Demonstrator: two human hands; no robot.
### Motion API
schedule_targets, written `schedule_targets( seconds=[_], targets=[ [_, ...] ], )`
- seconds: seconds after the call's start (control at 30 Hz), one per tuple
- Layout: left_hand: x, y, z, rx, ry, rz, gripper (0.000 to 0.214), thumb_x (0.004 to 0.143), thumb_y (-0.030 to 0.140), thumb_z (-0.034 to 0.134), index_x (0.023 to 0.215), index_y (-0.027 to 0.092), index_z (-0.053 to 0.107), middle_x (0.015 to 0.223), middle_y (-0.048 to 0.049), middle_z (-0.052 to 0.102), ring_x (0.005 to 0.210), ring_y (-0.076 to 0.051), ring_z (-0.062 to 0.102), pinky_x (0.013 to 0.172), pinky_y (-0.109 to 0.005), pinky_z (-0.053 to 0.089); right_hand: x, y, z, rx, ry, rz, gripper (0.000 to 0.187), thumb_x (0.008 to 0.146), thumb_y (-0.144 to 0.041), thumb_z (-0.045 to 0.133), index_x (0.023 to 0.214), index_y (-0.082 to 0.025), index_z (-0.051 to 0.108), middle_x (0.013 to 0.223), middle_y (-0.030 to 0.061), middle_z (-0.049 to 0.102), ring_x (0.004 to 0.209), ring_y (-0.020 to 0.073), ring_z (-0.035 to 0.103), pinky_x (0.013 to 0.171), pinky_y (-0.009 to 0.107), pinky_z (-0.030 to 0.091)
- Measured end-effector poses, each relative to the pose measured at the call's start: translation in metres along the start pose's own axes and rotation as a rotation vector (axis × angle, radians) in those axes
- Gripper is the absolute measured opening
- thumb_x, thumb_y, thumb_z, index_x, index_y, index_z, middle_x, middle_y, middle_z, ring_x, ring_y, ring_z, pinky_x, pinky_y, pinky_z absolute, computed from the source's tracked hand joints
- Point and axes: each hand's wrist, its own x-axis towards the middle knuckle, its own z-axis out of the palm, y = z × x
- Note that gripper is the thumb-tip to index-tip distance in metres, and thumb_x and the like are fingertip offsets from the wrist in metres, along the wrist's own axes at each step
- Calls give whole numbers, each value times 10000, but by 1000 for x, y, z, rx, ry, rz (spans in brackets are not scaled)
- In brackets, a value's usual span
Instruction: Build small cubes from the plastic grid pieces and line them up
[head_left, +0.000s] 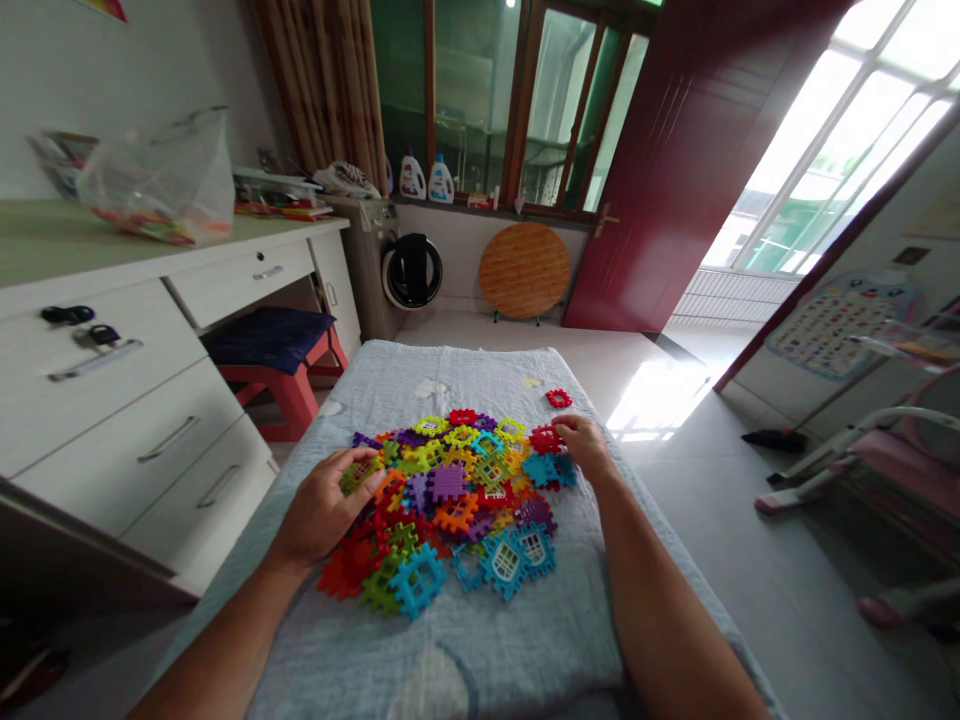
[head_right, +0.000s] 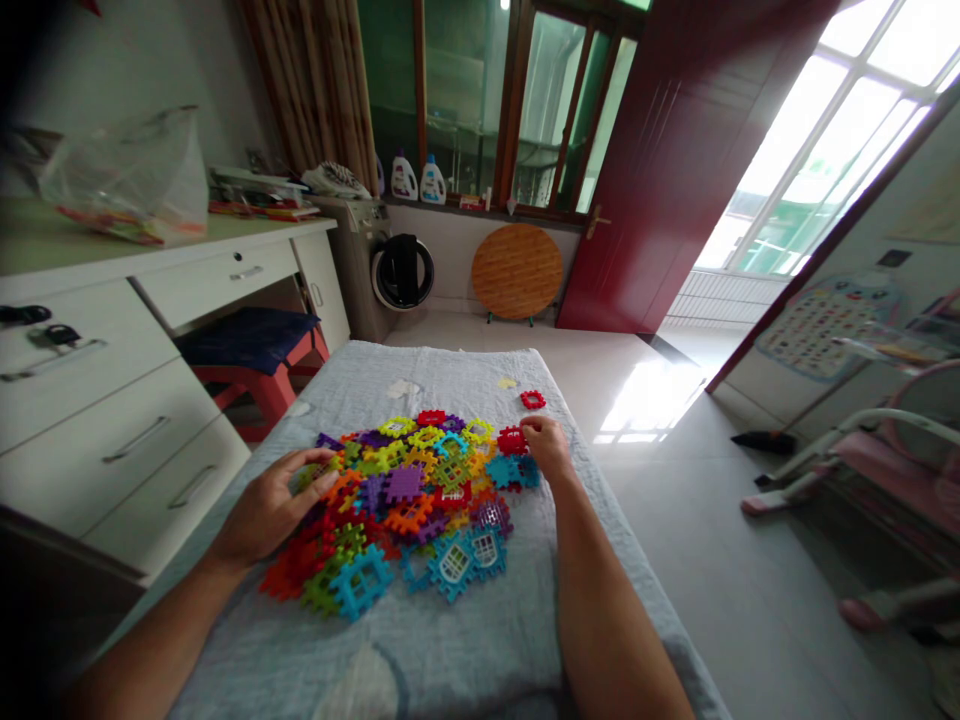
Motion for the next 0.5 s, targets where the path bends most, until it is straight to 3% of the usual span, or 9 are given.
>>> schedule_targets(
  seconds=[0.2,0.37,0.5],
  targets=[
    [0,5,-2,-19,8,-10,420,786,547,530,1027,213,610,1075,-68,674,1034,-244,609,960,-365,442,-3,-6,0,-330,14,-99,250,767,-255,517,922,-185,700,938,74,674,901,202,608,844,316,446],
    [-1,2,0,-19,-10,-1,412,793,535,532,1036,211,607,1081,-71,669,1037,-243,606,958,-364,441,-13,-12,4,-503,-15,-108,434,737,-532,601,999,-189,638,890,94,638,815,224,597,740,320,445],
    [-1,0,0,-15,-13,-3,415,799,536,529,1046,211,602,1087,-71,667,1039,-241,606,958,-363,440,-18,-16,9,-579,-36,-121,422,683,-520,656,955,-201,610,883,94,628,818,229,586,712,308,428]
  ],
)
